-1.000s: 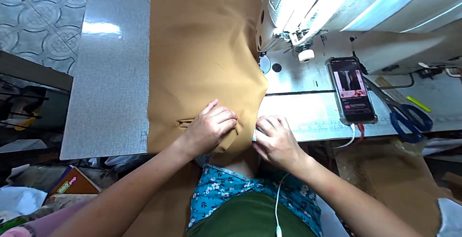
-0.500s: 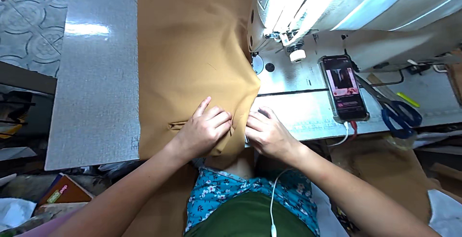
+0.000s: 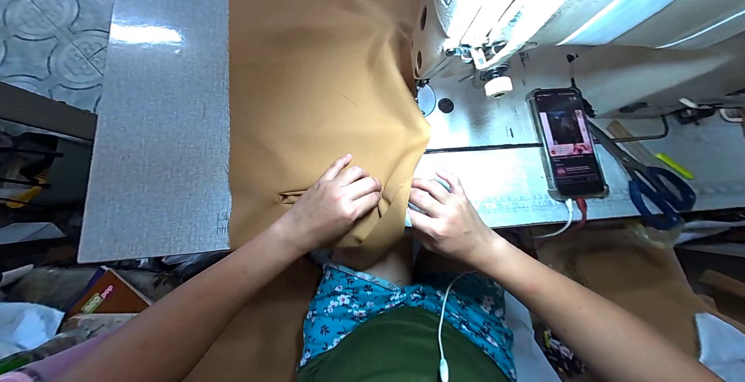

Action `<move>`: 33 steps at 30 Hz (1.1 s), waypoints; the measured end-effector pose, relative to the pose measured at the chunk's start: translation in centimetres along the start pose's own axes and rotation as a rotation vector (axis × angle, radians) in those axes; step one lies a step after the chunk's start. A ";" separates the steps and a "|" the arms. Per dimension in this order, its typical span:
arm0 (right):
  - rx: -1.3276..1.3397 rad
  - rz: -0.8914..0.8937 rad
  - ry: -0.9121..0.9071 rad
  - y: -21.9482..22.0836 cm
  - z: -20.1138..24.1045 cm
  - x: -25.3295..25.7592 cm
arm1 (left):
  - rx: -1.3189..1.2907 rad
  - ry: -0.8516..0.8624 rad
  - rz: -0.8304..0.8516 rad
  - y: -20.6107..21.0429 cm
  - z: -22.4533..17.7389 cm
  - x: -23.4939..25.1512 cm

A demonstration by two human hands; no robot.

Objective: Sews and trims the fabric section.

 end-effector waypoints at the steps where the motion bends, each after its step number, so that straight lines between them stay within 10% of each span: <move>1: 0.003 0.000 0.000 0.0 0.0 0.0 | 0.000 -0.001 -0.001 0.0 0.0 0.0; 33: 0.096 0.017 0.071 0.6 -1.0 2.2 | -0.034 0.011 -0.017 -0.4 0.5 0.0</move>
Point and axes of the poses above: each hand's wrist, its own x-axis towards the middle knuckle, its own y-axis out of the palm, z = x × y, the point moved 9 cm from there along x, towards the middle knuckle, and after that the axes turned 2 degrees about y, right-handed, at the moved point
